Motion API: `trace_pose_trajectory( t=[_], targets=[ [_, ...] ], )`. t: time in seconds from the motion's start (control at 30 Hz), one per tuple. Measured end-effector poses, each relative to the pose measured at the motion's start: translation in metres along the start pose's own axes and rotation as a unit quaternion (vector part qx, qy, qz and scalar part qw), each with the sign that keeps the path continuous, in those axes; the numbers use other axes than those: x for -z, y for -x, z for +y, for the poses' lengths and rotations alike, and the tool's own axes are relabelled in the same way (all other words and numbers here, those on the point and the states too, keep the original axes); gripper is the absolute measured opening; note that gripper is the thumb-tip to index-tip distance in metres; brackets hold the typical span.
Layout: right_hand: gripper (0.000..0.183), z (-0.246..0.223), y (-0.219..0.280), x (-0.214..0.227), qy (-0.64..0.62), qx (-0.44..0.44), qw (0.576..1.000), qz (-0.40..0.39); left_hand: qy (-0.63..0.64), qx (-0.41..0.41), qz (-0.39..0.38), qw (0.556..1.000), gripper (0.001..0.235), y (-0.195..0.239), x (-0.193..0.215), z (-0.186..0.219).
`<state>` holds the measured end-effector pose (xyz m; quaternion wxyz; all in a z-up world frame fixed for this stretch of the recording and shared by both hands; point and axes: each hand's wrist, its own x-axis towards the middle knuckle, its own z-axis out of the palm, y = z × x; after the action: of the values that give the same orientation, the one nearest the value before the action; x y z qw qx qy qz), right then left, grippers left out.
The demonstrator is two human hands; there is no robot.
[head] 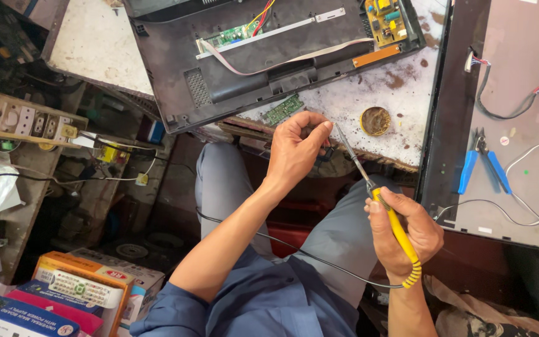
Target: The person strips and twists small wires, applies solder with a soldering iron, and secures connections with electrical tape. They handle a red wire and a black wire, using pliers and a soldering iron to join them, then wrap the joint with red tape.
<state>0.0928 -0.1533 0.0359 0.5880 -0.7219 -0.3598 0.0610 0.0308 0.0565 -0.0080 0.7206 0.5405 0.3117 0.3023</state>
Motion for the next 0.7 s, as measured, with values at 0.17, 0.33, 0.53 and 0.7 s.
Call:
trace_pose_trajectory(
  t=[0.17,0.33,0.53,0.7],
  targets=[
    [0.018,0.0017,0.0013,-0.0021,-0.031,-0.026,0.999,0.005,-0.001,0.003,-0.002,1.000,0.014,0.0003,0.0013,-0.0001],
    [0.018,0.0010,0.0018,-0.0015,0.000,0.010,1.000,-0.004,0.001,0.004,-0.003,1.000,0.014,0.0004,0.0010,0.0006],
    [0.018,0.0040,0.0040,-0.0021,-0.047,-0.032,0.998,0.012,-0.016,0.005,0.001,1.000,0.015,0.0010,0.0004,0.0035],
    [0.019,0.0078,0.0058,-0.0012,-0.059,-0.044,0.997,0.015,-0.022,0.016,0.002,1.000,0.016,0.0020,0.0007,0.0062]
  ],
)
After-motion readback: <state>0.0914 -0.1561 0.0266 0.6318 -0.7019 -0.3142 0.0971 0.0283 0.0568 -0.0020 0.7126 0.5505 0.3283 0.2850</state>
